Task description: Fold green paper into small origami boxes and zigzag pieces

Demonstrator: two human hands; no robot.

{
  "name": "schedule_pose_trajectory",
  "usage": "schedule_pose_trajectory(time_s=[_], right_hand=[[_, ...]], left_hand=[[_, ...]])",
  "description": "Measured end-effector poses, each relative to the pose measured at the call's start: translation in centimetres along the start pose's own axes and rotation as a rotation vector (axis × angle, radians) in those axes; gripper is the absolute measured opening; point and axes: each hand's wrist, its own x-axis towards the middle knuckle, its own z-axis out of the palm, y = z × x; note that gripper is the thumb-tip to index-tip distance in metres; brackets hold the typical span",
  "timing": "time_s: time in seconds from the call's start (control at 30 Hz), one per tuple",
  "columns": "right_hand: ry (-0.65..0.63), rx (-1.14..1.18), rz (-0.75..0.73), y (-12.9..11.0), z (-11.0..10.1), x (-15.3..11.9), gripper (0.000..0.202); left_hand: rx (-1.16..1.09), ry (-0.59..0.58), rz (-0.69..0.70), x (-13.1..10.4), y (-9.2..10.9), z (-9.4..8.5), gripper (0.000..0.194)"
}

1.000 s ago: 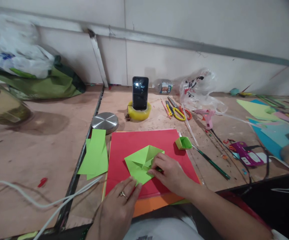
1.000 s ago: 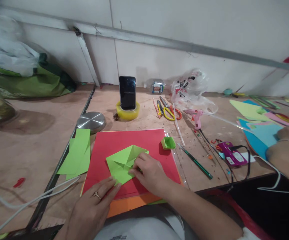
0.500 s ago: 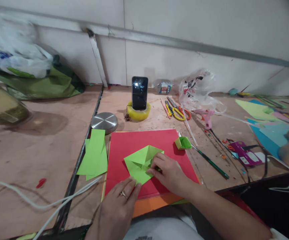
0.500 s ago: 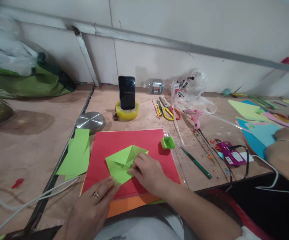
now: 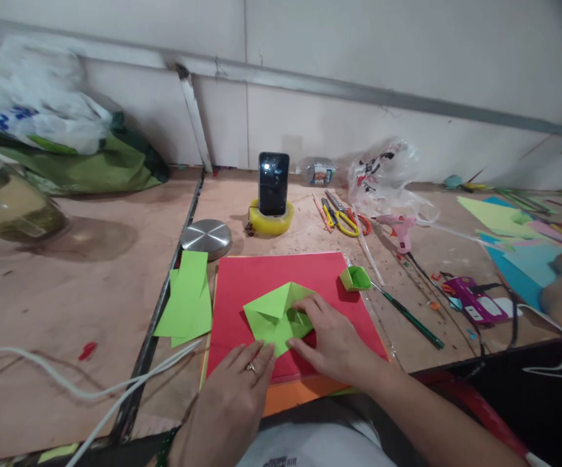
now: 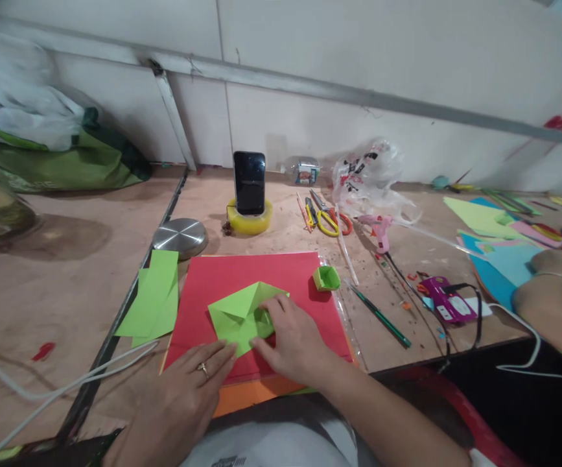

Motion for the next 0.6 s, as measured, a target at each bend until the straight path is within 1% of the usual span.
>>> schedule_pose_trajectory(time_s=[0.1, 0.2, 0.27, 0.33, 0.4, 0.47, 0.53, 0.6], right_hand=[[0.012, 0.048, -0.016, 0.9, -0.4, -0.5, 0.028], [0.054, 0.107, -0.050, 1.8, -0.4, -1.1, 0.029], [0.087, 0.150, -0.091, 2.4, -0.3, -1.4, 0.030], [0.109, 0.184, -0.114, 2.9, -0.1, -1.7, 0.029], [0.124, 0.211, -0.124, 3.2, 0.1, -1.9, 0.029], [0.144, 0.229, -0.140, 3.4, 0.2, -2.0, 0.031], [0.169, 0.228, -0.164, 3.4, 0.1, -2.2, 0.033], [0.198, 0.184, -0.186, 3.2, 0.0, -2.4, 0.034]], left_hand=[[-0.011, 0.008, 0.010, 0.1, -0.1, -0.3, 0.045], [-0.038, 0.016, -0.004, 0.3, -0.2, -0.7, 0.043], [-0.067, 0.020, -0.034, 0.8, -0.1, -1.0, 0.040], [-0.075, -0.012, -0.064, 1.5, 0.1, -1.2, 0.033], [-0.008, -0.078, -0.073, 2.4, 0.5, -1.2, 0.026], [0.123, -0.127, -0.064, 3.2, 1.0, -1.1, 0.026], [0.232, -0.148, -0.058, 4.0, 1.5, -0.9, 0.028], [0.279, -0.163, -0.050, 4.5, 1.9, -0.6, 0.025]])
